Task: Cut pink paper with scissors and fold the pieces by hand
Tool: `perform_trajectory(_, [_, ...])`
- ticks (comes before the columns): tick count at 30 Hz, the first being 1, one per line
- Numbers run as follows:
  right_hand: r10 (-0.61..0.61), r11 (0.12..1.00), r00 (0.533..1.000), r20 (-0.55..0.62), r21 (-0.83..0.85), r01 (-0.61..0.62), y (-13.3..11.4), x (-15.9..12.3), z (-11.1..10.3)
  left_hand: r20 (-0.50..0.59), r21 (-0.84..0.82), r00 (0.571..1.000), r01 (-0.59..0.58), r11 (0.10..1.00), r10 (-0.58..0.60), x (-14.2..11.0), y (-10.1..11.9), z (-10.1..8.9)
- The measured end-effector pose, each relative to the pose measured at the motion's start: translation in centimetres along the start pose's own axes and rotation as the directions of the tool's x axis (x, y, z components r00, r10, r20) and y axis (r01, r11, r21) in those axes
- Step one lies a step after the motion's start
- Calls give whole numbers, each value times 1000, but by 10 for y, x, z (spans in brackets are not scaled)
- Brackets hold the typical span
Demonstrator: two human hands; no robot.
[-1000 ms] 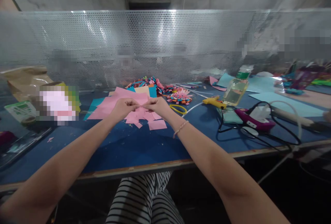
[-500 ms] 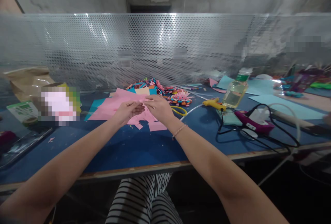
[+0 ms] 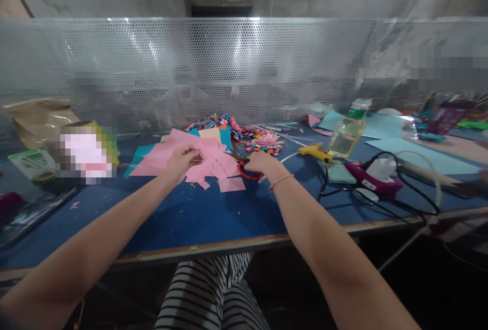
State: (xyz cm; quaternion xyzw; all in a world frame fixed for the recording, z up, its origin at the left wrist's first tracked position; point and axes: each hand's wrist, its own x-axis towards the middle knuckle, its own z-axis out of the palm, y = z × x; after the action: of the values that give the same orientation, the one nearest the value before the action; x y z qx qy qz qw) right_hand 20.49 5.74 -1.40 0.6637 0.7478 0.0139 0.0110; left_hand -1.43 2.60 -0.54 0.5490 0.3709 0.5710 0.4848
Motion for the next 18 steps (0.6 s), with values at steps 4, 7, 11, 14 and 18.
perform_trajectory(4, [46,998,997,60,32,-48,-3,-1,3,-23,-5,999,22,1000,-22,-1,1,0])
perform_trajectory(7, [55,998,998,-23,29,-54,-9,-1,5,-53,31,999,13,999,-11,0,0,-2])
perform_trajectory(11, [-51,994,983,-177,91,68,-11,1,5,-52,59,998,-17,998,20,2,-1,-6])
perform_trajectory(14, [-10,940,955,-298,322,110,-11,4,3,-65,22,997,-32,999,33,4,-2,-7])
perform_trajectory(18, [5,770,940,-341,601,214,-16,7,4,-71,16,996,-47,999,48,6,-3,-9])
